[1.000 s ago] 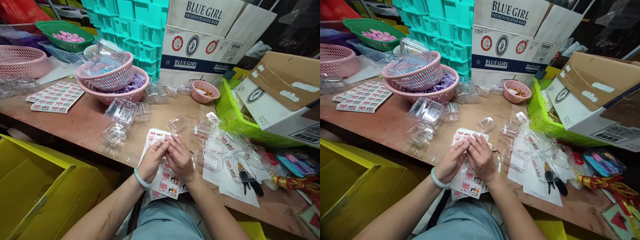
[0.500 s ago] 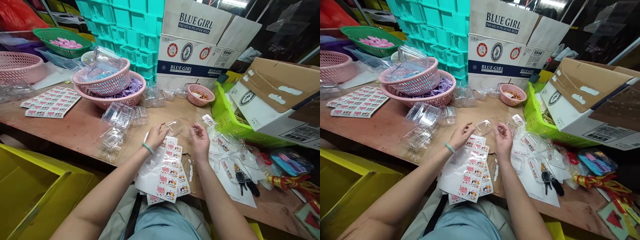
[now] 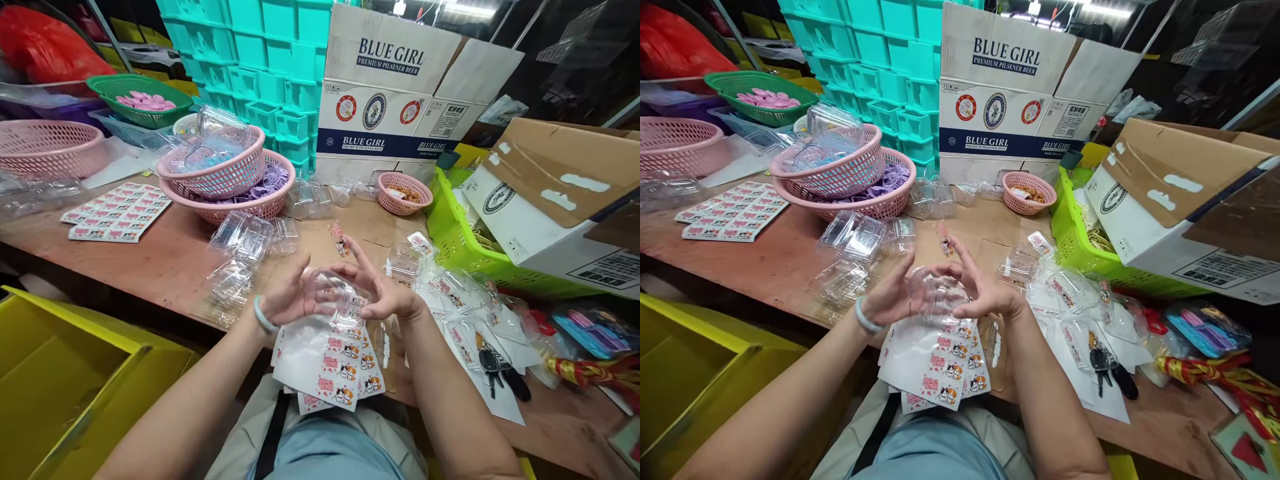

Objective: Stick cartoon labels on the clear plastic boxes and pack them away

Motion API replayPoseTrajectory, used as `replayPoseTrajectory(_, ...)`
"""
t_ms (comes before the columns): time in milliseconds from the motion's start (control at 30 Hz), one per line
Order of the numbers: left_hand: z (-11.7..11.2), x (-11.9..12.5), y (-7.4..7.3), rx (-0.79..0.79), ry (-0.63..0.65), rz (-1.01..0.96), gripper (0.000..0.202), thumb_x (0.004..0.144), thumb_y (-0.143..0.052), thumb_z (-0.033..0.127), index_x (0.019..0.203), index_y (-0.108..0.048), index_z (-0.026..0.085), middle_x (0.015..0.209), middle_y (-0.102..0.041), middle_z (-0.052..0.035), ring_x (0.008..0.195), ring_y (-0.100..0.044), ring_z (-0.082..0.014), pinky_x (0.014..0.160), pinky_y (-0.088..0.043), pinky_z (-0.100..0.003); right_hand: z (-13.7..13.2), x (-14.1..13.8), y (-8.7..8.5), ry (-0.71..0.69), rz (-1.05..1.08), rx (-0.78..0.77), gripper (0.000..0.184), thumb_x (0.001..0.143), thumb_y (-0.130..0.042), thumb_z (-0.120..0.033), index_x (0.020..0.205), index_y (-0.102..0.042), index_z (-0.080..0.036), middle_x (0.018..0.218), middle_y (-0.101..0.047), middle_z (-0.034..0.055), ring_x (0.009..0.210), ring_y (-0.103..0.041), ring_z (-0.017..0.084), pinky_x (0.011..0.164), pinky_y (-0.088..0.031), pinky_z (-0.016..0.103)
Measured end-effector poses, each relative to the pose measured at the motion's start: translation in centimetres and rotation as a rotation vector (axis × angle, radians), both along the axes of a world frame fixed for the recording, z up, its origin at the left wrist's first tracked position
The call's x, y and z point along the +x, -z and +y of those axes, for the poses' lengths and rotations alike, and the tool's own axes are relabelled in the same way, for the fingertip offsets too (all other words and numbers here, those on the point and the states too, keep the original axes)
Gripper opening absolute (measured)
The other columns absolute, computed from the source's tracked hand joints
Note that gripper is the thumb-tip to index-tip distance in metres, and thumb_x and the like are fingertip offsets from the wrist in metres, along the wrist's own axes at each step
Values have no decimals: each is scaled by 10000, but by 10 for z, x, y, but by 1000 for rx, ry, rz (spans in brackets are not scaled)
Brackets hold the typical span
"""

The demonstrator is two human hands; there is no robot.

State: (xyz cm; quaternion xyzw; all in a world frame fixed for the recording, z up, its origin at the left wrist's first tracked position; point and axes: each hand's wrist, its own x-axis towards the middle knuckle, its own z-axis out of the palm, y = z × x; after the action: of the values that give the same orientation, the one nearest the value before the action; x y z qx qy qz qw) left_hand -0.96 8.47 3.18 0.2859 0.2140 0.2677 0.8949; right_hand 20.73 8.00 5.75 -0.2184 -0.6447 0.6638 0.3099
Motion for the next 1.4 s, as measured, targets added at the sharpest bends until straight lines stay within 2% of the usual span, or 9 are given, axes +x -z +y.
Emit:
replayPoseTrajectory(67,-17,-1,-2,-12,86,-101,606,860,-497,606,1326,-495,220,1120,-634,-137,1026,-628,-277,921,-454,-472,-9,1,0,-63,32,-54,1258,597,-838,-425,1519,11,-315,1333,-523,131,1252,-507,257,1031,-391,472)
replayPoseTrajectory(133,-31,2,-1,4,-20,-66,566,870,-552,510,1362,-462,245,1100,-643,-116,1014,-630,-251,947,-436,-447,-13,1,7,21,42,-105,1219,570,-857,-427,1513,-91,-324,1318,-547,124,1234,-521,258,1004,-416,471)
replayPoseTrajectory(200,-41,6,4,41,-238,88,553,855,-599,462,1356,-474,264,1097,-640,-88,1005,-614,-209,946,-430,-380,-17,-1,15,313,67,-102,1020,586,-857,-421,1444,-312,-334,1278,-585,92,1201,-539,233,996,-430,430)
replayPoseTrajectory(300,-50,13,17,148,-513,326,499,828,-646,444,1281,-541,266,1128,-614,-51,1034,-562,-165,928,-411,-291,-29,-12,22,851,131,-12,436,705,-789,-399,1094,-628,-287,1023,-670,23,958,-614,157,898,-479,320)
replayPoseTrajectory(367,-55,17,24,201,-565,384,455,822,-647,456,1227,-574,261,1163,-596,-43,1049,-542,-163,925,-405,-283,-42,-25,22,962,94,7,217,758,-743,-394,896,-673,-242,804,-660,-3,734,-602,129,751,-507,287)
replayPoseTrajectory(467,-59,20,28,195,-540,364,432,822,-640,461,1205,-588,267,1170,-589,-36,1031,-539,-158,925,-407,-287,-56,-42,20,947,-30,-22,210,767,-723,-407,801,-684,-203,668,-623,-11,611,-560,120,618,-495,272)
replayPoseTrajectory(633,-57,10,26,91,-408,287,469,787,-690,400,1220,-584,254,1119,-613,-61,1048,-561,-179,939,-425,-325,-52,-48,17,980,-58,-6,227,770,-710,-403,804,-671,-183,649,-611,-14,606,-550,110,602,-479,254)
replayPoseTrajectory(967,-54,-1,38,21,-409,176,422,792,-713,282,1205,-628,256,1220,-614,-65,1041,-604,-156,905,-487,-289,-74,-43,20,874,-248,1,244,811,-677,-411,822,-673,-167,581,-565,-29,524,-482,85,503,-388,216)
replayPoseTrajectory(1400,-54,-1,39,32,-419,182,432,780,-727,292,1200,-634,245,1213,-619,-75,1057,-598,-171,917,-490,-309,-69,-44,20,853,-316,15,295,791,-676,-460,796,-675,-165,579,-589,-13,527,-515,106,508,-400,226)
